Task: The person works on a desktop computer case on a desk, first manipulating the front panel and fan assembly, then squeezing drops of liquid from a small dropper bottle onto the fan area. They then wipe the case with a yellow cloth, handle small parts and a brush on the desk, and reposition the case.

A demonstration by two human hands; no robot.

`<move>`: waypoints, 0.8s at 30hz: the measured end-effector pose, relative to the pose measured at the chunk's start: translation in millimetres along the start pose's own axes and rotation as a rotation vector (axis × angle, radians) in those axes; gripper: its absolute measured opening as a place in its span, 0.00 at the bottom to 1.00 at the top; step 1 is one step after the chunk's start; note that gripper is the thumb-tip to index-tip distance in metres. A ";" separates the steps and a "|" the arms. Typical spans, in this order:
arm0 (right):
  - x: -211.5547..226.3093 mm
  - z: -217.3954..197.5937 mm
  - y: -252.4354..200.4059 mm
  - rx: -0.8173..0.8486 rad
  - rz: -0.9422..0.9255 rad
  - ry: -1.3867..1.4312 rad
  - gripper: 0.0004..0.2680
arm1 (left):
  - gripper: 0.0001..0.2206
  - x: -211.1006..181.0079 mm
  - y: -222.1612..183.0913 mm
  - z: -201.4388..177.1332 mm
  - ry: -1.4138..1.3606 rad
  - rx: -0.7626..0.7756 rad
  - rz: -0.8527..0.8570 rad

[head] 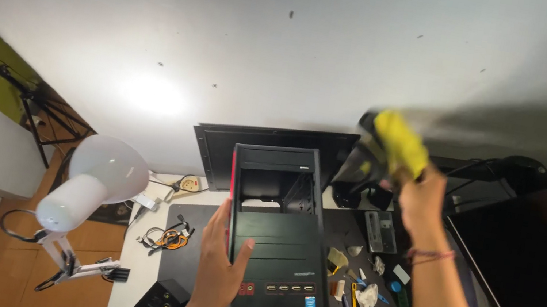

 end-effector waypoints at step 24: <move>109.0 166.3 -59.4 0.543 -0.677 -0.359 0.09 | 0.31 1.1 44.8 105.2 -1.412 -0.077 -0.813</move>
Point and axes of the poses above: each hand's wrist, its own y-axis towards the middle knuckle, its own z-axis out of the palm, x = y × z, the point moved 10 cm from there along y, towards the middle knuckle, and after that the axes turned 3 degrees about -x, right-handed, at the moved point
